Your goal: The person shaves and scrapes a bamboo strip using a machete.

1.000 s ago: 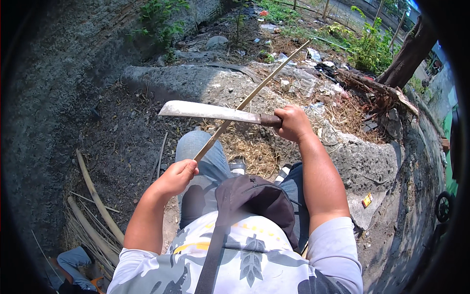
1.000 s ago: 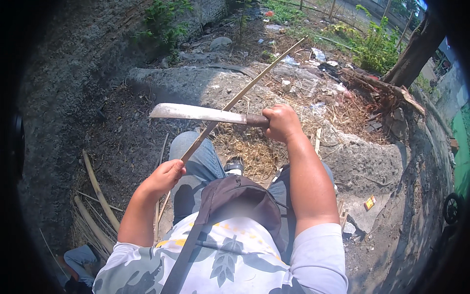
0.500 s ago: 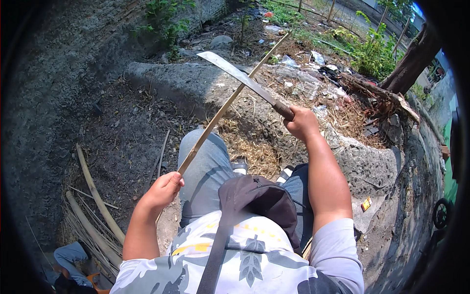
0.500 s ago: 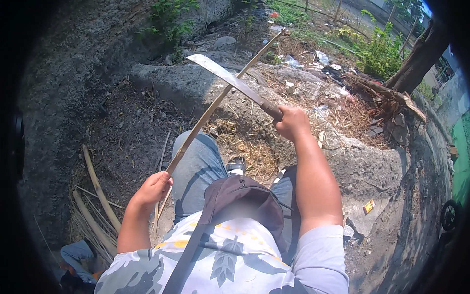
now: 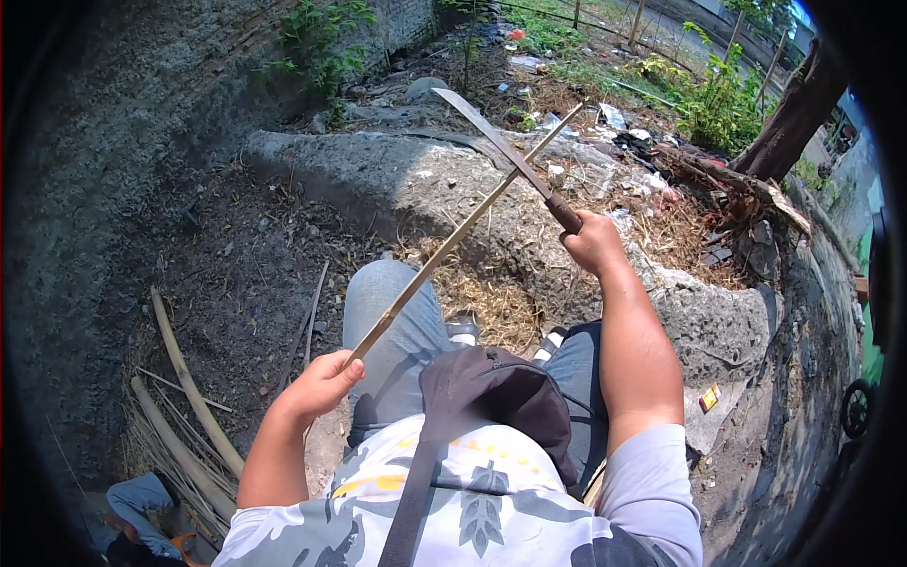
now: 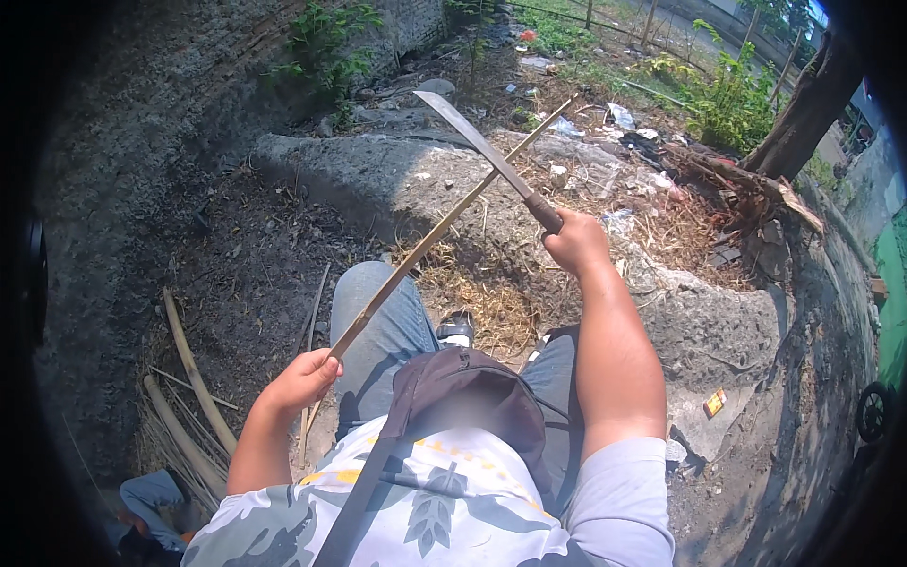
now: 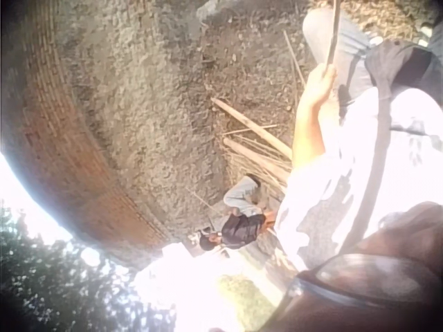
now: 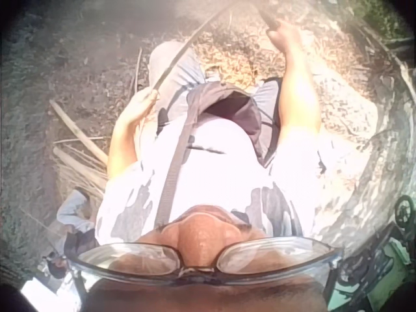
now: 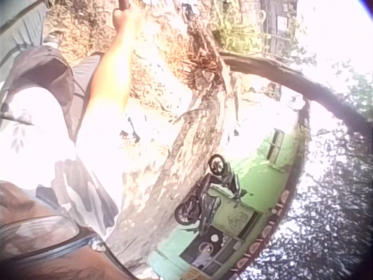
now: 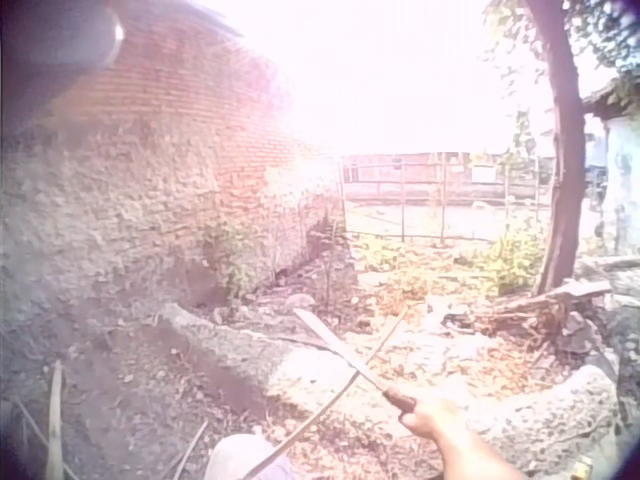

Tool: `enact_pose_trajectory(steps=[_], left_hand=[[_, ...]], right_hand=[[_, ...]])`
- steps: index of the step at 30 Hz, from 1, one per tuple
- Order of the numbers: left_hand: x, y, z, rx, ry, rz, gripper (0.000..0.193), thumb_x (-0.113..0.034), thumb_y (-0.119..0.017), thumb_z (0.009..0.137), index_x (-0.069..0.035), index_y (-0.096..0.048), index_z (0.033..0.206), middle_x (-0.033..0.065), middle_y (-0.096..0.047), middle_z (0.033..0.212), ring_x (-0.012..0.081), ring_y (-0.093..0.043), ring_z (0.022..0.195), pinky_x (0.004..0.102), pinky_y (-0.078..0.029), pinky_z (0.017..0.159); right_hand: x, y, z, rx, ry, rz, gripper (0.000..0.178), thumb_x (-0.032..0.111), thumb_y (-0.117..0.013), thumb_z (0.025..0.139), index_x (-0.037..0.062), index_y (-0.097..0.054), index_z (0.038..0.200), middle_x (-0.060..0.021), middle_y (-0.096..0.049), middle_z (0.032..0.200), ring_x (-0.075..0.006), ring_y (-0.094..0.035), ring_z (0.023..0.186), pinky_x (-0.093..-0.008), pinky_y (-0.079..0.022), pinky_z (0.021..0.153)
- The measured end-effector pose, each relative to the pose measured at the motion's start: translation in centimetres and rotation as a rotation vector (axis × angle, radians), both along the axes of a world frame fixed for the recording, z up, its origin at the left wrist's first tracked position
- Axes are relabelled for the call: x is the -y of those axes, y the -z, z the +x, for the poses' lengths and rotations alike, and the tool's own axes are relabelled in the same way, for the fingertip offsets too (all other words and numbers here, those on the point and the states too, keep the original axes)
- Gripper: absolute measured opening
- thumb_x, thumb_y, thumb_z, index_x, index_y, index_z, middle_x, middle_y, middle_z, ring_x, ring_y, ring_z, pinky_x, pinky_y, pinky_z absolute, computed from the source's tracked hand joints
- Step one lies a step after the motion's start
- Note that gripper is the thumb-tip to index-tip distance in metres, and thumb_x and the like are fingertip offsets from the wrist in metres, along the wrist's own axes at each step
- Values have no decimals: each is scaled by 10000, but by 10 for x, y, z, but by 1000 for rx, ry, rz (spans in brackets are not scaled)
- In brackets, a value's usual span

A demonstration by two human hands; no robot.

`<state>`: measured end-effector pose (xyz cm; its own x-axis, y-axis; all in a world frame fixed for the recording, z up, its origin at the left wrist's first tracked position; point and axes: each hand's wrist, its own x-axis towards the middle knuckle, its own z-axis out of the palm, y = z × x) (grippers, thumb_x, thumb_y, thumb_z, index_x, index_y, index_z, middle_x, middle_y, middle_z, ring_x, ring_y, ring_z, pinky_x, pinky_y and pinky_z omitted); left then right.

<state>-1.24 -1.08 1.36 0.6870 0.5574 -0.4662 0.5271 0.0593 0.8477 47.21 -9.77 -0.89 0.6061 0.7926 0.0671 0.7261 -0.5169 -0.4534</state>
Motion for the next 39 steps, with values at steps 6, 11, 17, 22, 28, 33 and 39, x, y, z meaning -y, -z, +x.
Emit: enact_pose_trajectory(steps=[6,11,17,22,28,33,39], left_hand=[[-3,-4,20,43,-77,-55,494,-567,-584,997,-75,-595,957,-69,-482,785,57,-409,713,244,-357,609],[-6,-12,18,103,-74,-14,447,-506,-648,984,-62,-601,972,-87,-495,786,37,-404,706,228,-341,594],[4,-4,-8,10,-29,1,341,-375,-724,964,-52,-616,961,-82,-522,807,38,-433,721,231,-381,621],[7,-1,-3,-1,-52,23,321,-360,-730,961,-66,-606,925,-74,-526,794,33,-432,702,238,-389,607],[2,3,24,98,-145,-6,343,-387,-694,983,-56,-614,939,-74,-524,789,32,-430,698,241,-381,590],[-2,15,19,108,-99,113,354,-405,-670,996,-61,-615,934,-78,-517,777,36,-424,693,238,-366,586],[8,5,14,78,-93,14,346,-394,-661,1004,-63,-612,915,-86,-507,756,33,-410,677,241,-353,572]], right_hand=[[-3,-9,-32,159,-281,137,214,232,-742,714,113,-692,885,-161,-684,791,-381,-668,843,-475,-537,786],[-1,-22,-37,388,-580,240,183,184,-744,686,131,-688,852,-116,-661,768,-352,-654,844,-455,-531,804],[3,-8,-2,24,-22,19,281,268,-697,786,125,-732,1026,-177,-733,924,-369,-702,905,-478,-549,816],[3,-6,-7,-49,-23,70,310,273,-708,802,123,-734,1072,-192,-736,951,-372,-707,894,-462,-549,817],[-3,-11,-48,290,-482,255,182,192,-765,695,108,-681,833,-125,-676,775,-349,-657,799,-456,-527,751],[2,-7,-29,326,-406,226,162,204,-746,694,120,-676,813,-108,-687,770,-343,-668,806,-443,-536,804],[4,-11,-13,18,-69,91,227,255,-708,799,141,-730,993,-169,-733,936,-372,-704,889,-470,-556,800]])
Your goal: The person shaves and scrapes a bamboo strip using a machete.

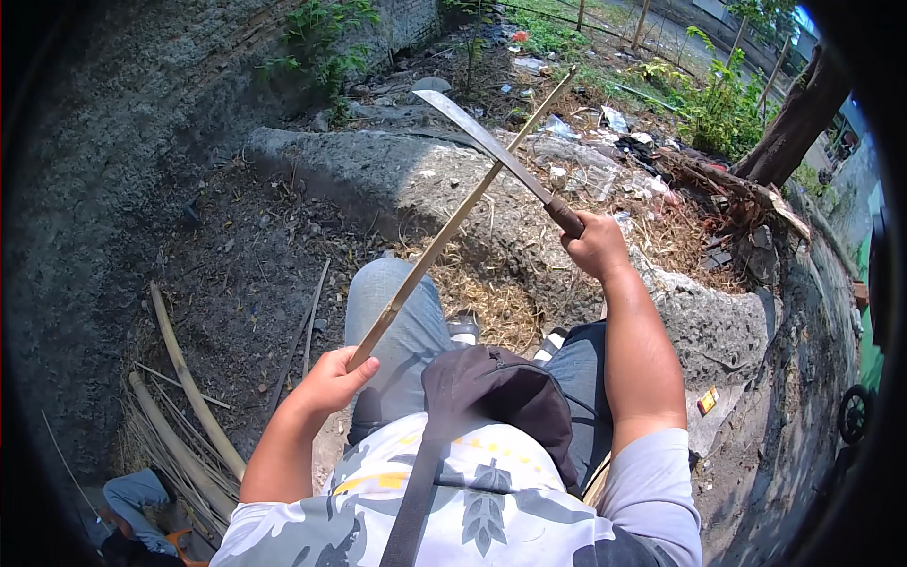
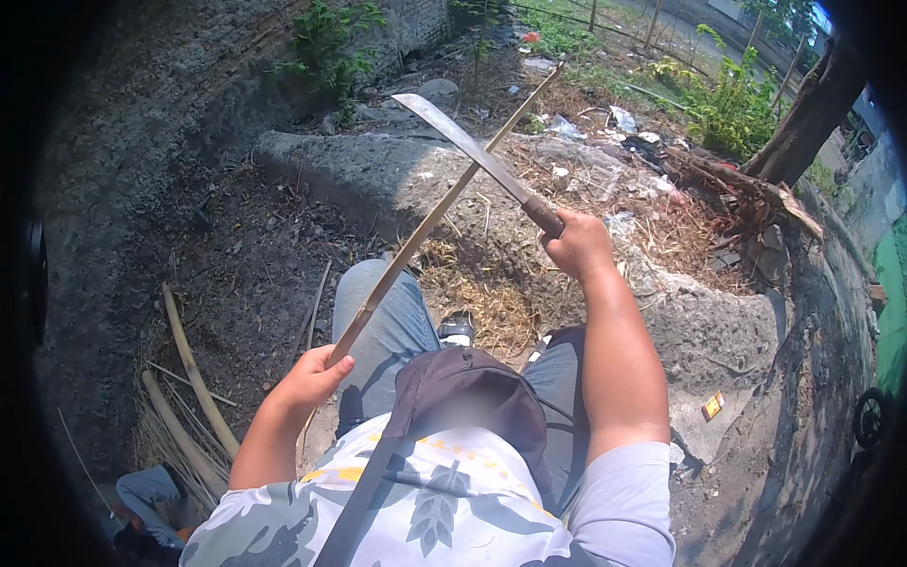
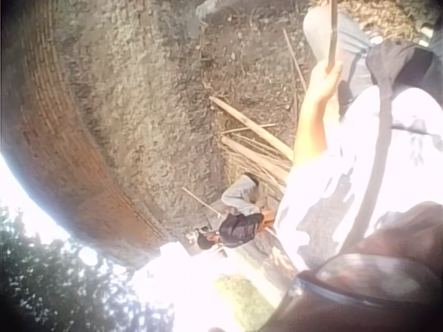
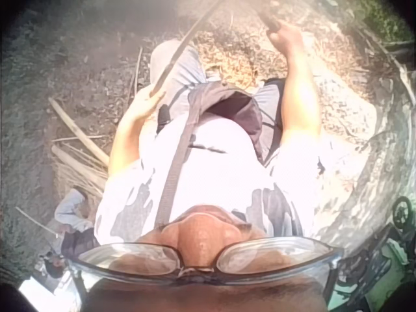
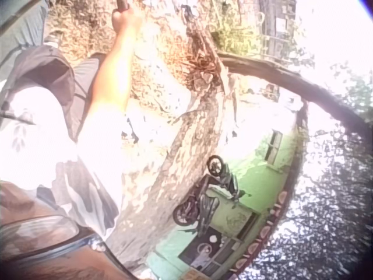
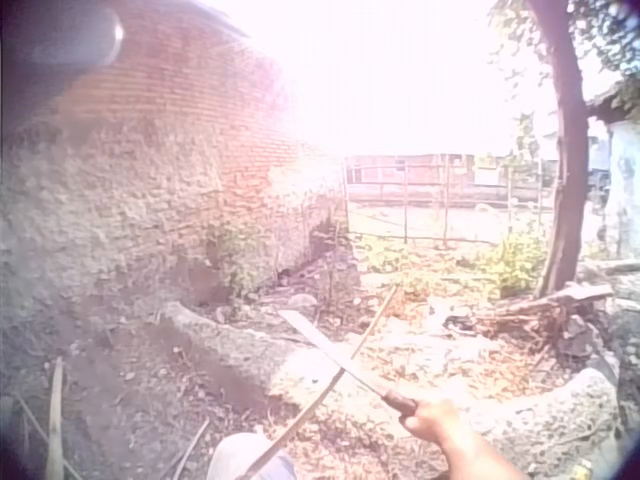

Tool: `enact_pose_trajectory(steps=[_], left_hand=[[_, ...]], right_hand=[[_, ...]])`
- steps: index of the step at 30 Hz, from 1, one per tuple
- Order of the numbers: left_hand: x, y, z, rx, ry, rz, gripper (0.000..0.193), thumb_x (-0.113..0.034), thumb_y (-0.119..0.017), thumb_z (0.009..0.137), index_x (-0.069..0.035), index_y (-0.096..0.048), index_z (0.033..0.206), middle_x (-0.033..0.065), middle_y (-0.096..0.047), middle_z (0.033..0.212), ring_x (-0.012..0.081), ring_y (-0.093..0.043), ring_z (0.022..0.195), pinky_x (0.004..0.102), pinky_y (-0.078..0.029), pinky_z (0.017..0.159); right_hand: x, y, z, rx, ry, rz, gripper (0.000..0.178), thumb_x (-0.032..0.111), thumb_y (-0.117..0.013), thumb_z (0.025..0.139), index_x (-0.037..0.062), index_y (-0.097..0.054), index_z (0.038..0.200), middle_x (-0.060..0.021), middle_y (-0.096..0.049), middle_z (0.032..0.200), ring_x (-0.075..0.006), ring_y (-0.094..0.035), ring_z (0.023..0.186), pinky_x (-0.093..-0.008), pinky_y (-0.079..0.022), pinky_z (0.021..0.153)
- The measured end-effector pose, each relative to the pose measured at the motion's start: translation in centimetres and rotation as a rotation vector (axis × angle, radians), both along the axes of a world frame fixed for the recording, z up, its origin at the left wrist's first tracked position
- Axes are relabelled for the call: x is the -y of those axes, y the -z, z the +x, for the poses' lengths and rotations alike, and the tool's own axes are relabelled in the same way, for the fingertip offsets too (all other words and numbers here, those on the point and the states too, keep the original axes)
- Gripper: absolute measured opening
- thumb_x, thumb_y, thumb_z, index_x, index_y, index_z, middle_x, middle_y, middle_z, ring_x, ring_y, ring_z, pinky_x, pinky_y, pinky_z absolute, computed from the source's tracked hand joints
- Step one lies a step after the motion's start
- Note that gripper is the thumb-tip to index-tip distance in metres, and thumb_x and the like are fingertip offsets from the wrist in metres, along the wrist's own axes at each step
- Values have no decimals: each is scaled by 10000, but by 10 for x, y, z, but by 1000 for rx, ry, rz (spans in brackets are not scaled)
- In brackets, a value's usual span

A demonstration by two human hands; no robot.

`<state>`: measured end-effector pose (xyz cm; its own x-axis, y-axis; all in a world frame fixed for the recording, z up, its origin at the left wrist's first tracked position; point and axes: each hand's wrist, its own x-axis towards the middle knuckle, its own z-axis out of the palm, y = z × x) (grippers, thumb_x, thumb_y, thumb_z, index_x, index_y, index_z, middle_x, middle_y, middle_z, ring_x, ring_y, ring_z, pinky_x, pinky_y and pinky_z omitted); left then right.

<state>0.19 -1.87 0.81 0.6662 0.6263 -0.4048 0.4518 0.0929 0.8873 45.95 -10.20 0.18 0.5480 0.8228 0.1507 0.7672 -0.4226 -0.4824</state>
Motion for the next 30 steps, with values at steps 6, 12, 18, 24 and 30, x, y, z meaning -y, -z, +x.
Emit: enact_pose_trajectory(steps=[6,12,18,24,30], left_hand=[[-5,-8,14,-18,21,-20,334,-380,-677,996,-74,-604,885,-93,-504,747,24,-411,676,235,-348,573],[-1,-8,17,17,59,28,309,-346,-720,966,-79,-595,872,-90,-505,742,21,-419,674,235,-352,571],[-2,-14,30,-49,12,-8,297,-318,-728,958,-77,-585,859,-81,-508,732,24,-417,664,241,-355,563],[-12,-11,28,-42,-24,121,354,-363,-661,1005,-66,-572,835,-77,-498,719,33,-405,650,256,-354,553],[-19,5,28,-5,-24,146,452,-420,-512,1073,-62,-565,803,-56,-480,685,58,-392,638,269,-361,550]], right_hand=[[-7,3,-34,290,-409,170,197,187,-770,679,100,-674,827,-137,-659,750,-361,-654,805,-465,-528,761],[-8,19,-11,251,-341,109,176,168,-749,675,108,-655,810,-129,-649,810,-361,-628,862,-469,-513,785],[-8,17,-17,252,-296,75,168,168,-734,691,124,-678,843,-133,-658,829,-362,-632,862,-465,-516,794],[-7,11,-33,225,-309,116,180,183,-746,685,130,-680,845,-115,-663,796,-357,-644,802,-451,-514,791],[-9,1,-41,314,-479,216,177,181,-764,663,130,-656,794,-77,-670,758,-313,-657,816,-431,-511,788]])
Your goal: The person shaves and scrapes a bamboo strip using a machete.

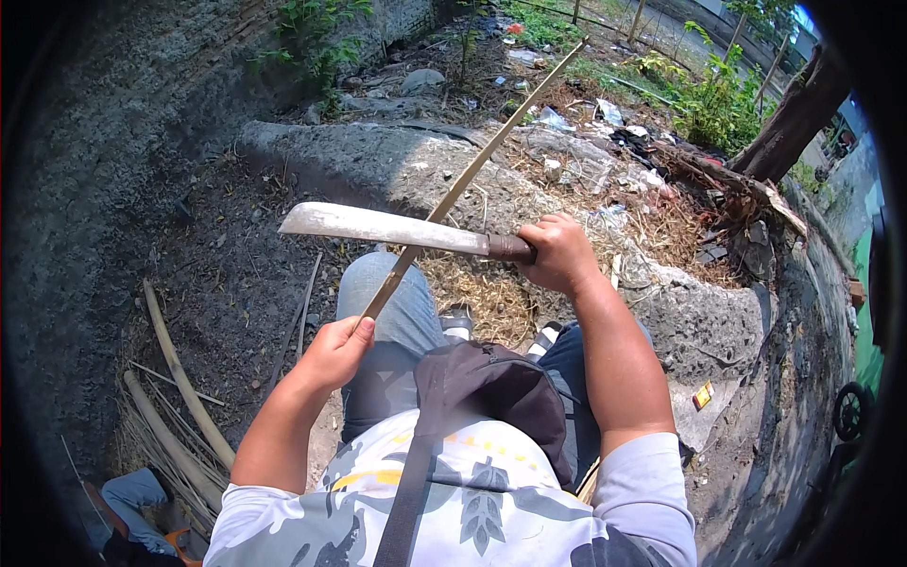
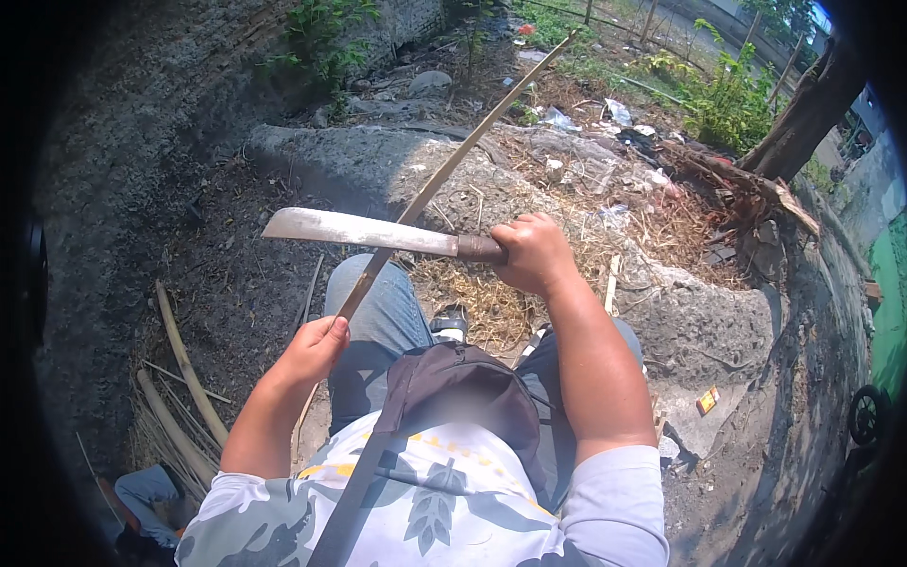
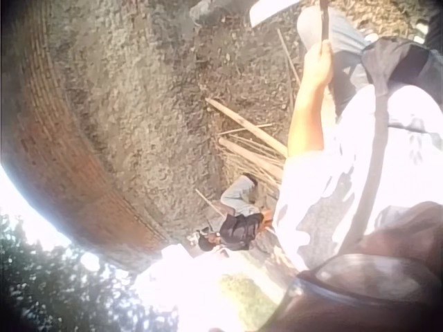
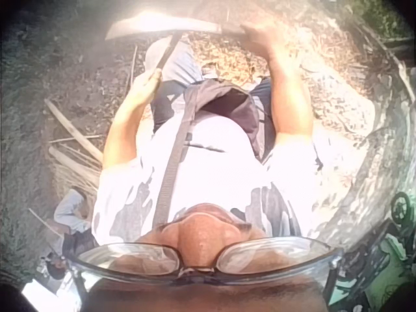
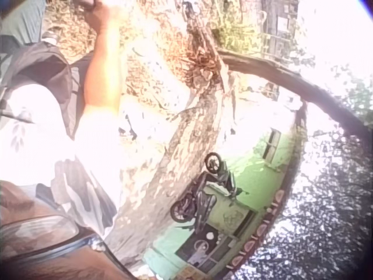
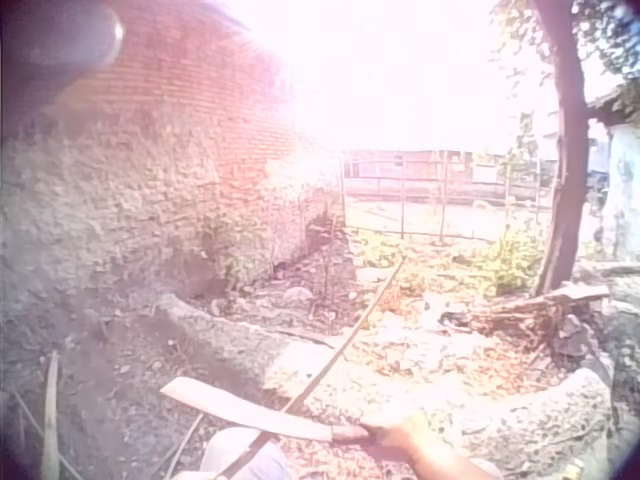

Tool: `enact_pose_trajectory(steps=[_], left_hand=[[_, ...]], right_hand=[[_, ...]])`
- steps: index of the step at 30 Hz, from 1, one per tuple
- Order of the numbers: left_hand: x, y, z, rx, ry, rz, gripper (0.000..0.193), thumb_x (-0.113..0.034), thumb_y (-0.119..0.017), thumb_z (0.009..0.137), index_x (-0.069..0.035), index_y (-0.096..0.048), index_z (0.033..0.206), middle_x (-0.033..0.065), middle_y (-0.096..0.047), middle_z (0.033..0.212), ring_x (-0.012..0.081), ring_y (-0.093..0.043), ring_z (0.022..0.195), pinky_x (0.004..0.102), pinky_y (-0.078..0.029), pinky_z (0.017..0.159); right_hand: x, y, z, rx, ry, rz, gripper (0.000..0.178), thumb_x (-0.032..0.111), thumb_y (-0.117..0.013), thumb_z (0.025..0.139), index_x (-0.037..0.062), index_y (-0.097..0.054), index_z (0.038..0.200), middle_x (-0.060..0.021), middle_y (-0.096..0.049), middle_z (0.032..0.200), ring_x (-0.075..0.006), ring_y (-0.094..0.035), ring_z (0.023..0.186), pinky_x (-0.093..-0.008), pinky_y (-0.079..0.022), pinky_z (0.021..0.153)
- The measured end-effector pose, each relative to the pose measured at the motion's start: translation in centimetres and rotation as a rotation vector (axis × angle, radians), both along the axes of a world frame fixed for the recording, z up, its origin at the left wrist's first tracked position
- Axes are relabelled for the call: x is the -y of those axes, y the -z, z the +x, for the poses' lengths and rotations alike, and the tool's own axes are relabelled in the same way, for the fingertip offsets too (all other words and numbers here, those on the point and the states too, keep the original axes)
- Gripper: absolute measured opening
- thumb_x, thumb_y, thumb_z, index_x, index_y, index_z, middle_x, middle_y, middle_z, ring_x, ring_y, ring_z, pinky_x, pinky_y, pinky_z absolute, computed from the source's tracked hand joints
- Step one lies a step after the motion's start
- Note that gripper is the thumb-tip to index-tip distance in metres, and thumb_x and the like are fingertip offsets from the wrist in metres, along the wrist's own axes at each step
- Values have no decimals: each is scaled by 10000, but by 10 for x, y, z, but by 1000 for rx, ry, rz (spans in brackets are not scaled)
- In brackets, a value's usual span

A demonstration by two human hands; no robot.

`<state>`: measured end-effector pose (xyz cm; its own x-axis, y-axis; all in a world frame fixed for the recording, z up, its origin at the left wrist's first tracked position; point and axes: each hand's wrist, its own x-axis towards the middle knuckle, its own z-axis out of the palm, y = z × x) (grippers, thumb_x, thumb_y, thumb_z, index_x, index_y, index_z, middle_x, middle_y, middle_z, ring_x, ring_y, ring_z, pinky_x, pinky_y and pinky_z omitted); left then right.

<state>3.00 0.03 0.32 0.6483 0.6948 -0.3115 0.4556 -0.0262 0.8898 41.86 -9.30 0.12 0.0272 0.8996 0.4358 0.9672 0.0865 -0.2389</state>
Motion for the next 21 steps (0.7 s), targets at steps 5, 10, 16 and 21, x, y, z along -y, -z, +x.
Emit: enact_pose_trajectory(steps=[5,10,16,21], left_hand=[[8,-9,-3,-62,13,-5,453,-400,-488,1082,-57,-581,801,-44,-491,649,71,-419,598,283,-364,528],[6,-6,-13,-110,11,36,438,-376,-493,1080,-47,-594,808,-35,-499,636,82,-432,587,300,-373,527],[6,-9,-2,-155,48,303,415,-346,-497,1072,-22,-612,839,57,-579,648,174,-524,605,357,-446,587],[15,-26,-5,-267,125,342,410,-344,-505,1072,-14,-619,857,55,-594,704,158,-544,673,341,-464,633]], right_hand=[[0,12,27,-79,270,-37,121,190,-720,727,121,-675,815,-146,-666,785,-370,-653,805,-473,-527,743],[4,8,32,-123,342,-89,128,201,-710,746,121,-686,842,-162,-669,800,-384,-654,812,-485,-527,732],[-1,3,-6,14,-21,-67,141,190,-742,687,141,-655,788,-96,-659,770,-333,-652,797,-438,-527,774],[7,1,31,-191,378,-241,230,185,-695,723,115,-727,940,-180,-716,889,-377,-685,896,-477,-540,839]])
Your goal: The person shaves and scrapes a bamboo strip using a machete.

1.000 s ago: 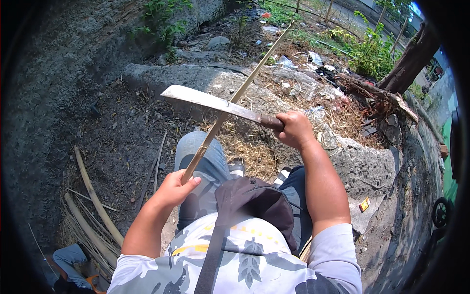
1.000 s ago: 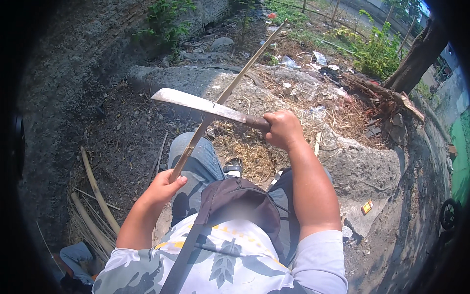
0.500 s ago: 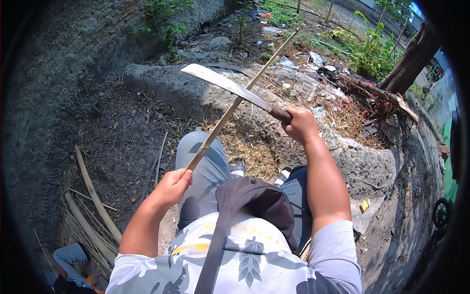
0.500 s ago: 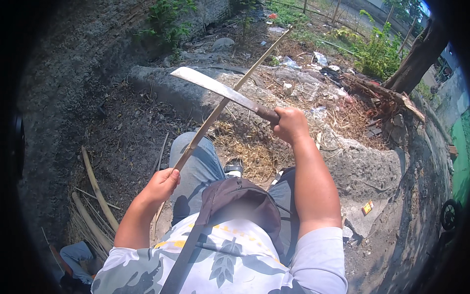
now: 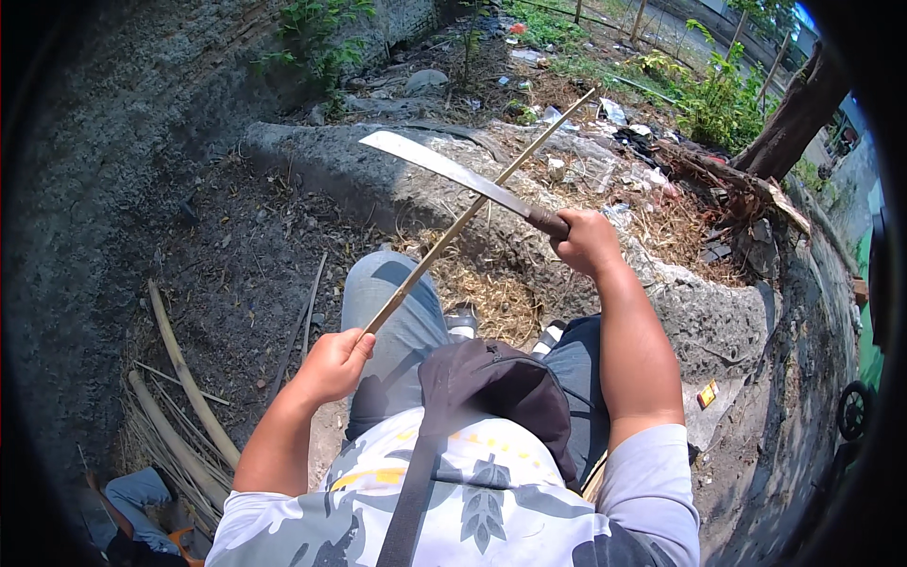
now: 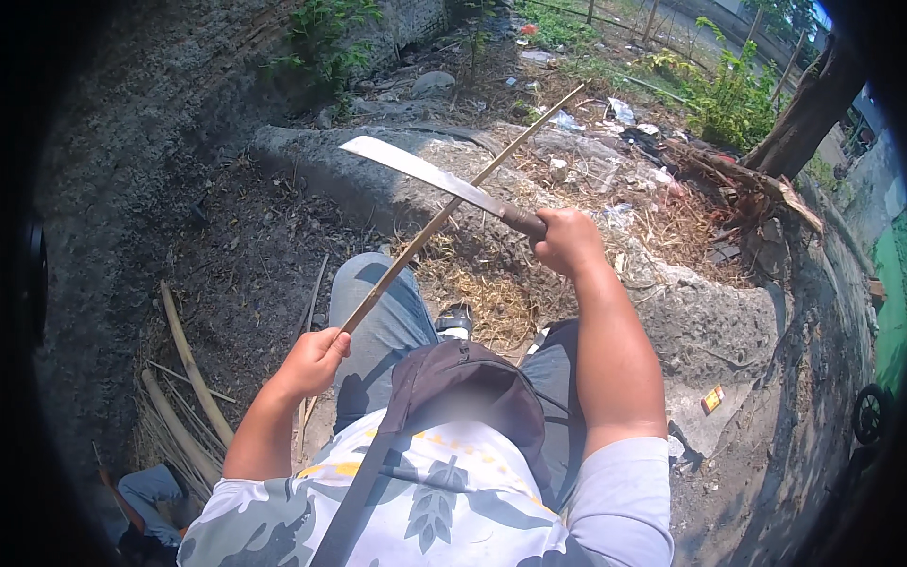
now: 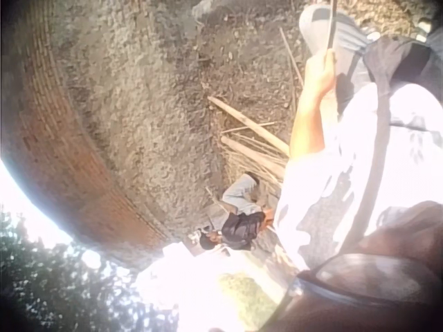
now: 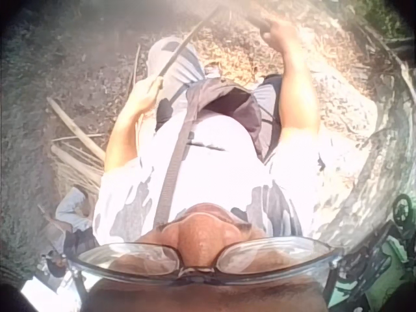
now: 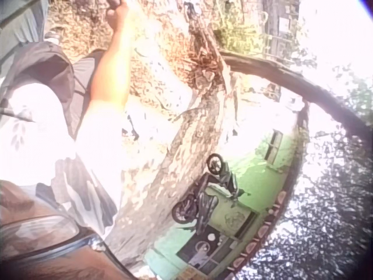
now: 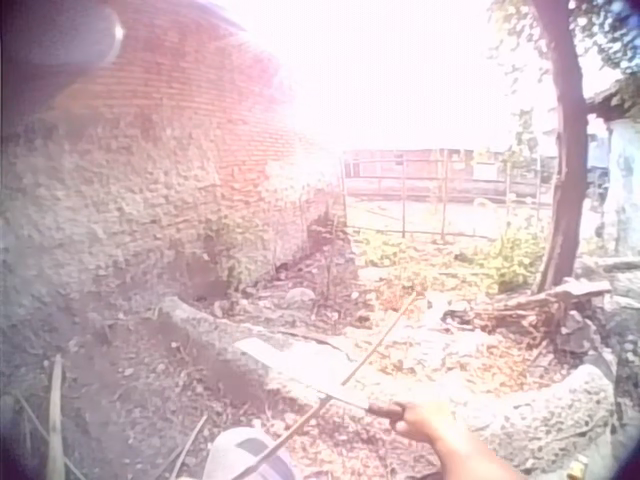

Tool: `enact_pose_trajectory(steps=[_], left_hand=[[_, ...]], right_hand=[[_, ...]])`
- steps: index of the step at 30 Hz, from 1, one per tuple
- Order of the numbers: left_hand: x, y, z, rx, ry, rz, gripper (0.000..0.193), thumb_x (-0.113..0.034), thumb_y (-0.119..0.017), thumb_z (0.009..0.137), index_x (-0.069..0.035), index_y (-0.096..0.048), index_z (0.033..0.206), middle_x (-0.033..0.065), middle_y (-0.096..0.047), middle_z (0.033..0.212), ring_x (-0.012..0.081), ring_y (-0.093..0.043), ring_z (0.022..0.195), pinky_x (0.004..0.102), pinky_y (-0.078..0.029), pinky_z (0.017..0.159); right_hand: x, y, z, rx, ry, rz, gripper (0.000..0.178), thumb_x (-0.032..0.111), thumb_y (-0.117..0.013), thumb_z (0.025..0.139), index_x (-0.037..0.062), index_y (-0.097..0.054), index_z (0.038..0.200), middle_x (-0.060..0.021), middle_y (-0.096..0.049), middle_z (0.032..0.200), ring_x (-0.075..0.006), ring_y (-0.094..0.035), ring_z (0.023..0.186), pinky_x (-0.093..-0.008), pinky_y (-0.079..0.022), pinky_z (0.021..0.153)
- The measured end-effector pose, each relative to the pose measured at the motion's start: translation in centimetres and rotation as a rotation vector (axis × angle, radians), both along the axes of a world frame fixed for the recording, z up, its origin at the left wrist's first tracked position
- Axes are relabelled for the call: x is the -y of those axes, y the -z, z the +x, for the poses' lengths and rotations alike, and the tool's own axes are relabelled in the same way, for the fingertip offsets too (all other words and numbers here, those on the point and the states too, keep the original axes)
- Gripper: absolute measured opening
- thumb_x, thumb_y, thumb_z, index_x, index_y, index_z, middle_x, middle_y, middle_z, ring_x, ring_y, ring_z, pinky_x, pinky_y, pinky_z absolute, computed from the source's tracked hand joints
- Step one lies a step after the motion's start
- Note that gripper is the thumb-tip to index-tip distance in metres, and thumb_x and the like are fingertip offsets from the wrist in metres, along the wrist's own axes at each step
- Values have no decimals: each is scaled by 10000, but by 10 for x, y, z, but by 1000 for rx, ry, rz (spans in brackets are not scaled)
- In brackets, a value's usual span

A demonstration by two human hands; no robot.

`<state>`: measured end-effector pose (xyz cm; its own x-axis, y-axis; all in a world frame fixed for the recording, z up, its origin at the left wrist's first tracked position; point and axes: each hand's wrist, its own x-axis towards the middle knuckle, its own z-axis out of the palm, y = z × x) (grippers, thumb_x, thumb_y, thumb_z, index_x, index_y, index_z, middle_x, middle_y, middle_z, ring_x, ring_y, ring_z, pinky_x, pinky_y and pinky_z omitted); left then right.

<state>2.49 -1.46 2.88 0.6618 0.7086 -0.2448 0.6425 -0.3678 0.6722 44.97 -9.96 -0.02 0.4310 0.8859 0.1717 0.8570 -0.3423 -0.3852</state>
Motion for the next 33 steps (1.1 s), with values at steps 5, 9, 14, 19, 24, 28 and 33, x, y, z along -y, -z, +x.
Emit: enact_pose_trajectory(steps=[5,9,14,19,24,28,33], left_hand=[[3,5,-22,33,29,-38,415,-357,-511,1069,-22,-617,849,48,-585,690,149,-529,657,343,-458,614],[0,9,-16,44,-1,-26,398,-342,-517,1064,-19,-633,862,79,-603,675,179,-548,617,357,-460,603],[4,5,-20,79,-66,-130,397,-338,-517,1070,-28,-625,846,25,-549,648,122,-490,611,330,-431,571],[12,3,-27,64,-45,-71,382,-321,-521,1068,-28,-626,847,42,-553,637,137,-498,600,340,-433,569],[10,12,-25,77,-44,12,367,-304,-519,1066,-22,-626,856,67,-556,629,151,-509,587,349,-434,562],[-1,10,-18,69,-97,2,346,-291,-528,1056,-15,-626,873,109,-586,647,207,-552,584,376,-451,576],[2,-2,-13,-15,17,66,329,-275,-542,1041,-4,-631,878,149,-608,655,271,-596,592,399,-467,589]], right_hand=[[10,11,26,-199,176,-26,315,210,-693,758,132,-745,1059,-187,-732,967,-383,-692,930,-469,-540,867],[4,-8,-9,-98,9,-39,267,227,-706,751,108,-719,989,-191,-723,929,-374,-692,910,-471,-546,835],[-2,-9,-33,103,-312,45,263,138,-733,679,115,-694,938,-143,-698,871,-367,-669,951,-469,-536,883],[-3,5,-11,-16,-178,-64,217,160,-705,717,106,-699,927,-172,-692,919,-397,-658,928,-491,-533,816],[-1,-1,-24,134,-185,-43,196,185,-713,714,117,-678,894,-135,-702,888,-345,-675,933,-457,-518,877],[-6,6,-45,190,-251,13,201,200,-742,678,114,-649,834,-109,-689,815,-319,-679,893,-436,-513,856],[-7,11,-18,116,-150,-106,250,210,-734,697,127,-698,930,-135,-706,879,-334,-682,934,-461,-534,868]])
